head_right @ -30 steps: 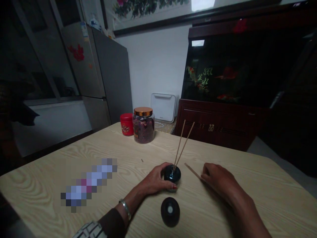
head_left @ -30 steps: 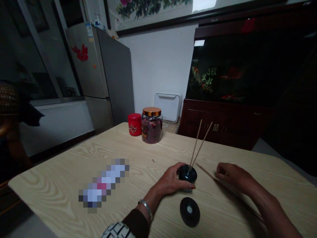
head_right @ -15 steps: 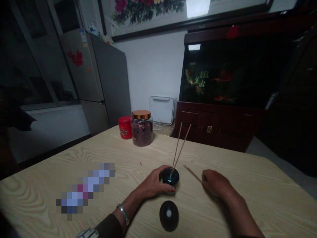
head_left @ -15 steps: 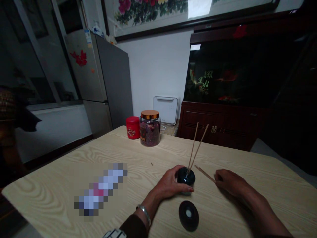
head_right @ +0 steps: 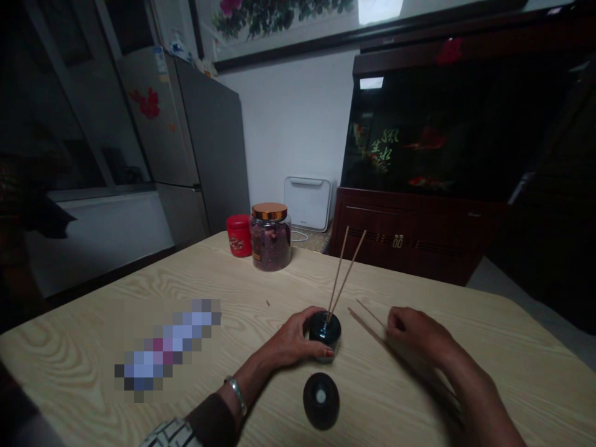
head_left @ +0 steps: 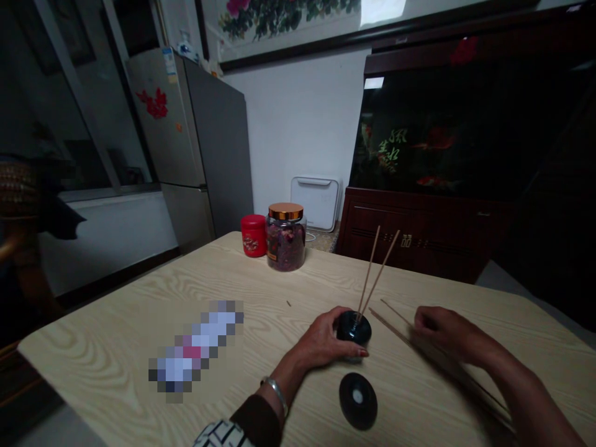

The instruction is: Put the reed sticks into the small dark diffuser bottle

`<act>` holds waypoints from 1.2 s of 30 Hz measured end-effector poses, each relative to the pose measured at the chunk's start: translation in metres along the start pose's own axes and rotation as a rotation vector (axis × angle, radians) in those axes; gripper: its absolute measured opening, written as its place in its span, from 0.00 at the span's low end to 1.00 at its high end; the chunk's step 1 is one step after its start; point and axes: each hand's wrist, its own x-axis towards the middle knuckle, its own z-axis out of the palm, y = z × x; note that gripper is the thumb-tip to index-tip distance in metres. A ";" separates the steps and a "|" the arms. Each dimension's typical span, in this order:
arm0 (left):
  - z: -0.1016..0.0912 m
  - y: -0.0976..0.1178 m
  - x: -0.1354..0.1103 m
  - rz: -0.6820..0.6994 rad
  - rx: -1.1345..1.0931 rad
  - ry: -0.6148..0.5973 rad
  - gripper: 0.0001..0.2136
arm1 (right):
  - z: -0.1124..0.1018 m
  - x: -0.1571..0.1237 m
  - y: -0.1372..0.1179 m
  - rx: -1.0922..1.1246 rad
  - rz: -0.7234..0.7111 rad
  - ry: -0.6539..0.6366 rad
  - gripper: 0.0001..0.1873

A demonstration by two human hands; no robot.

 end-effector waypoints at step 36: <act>0.001 0.006 -0.003 -0.016 -0.030 0.009 0.33 | -0.009 -0.013 -0.091 0.648 -0.179 0.134 0.18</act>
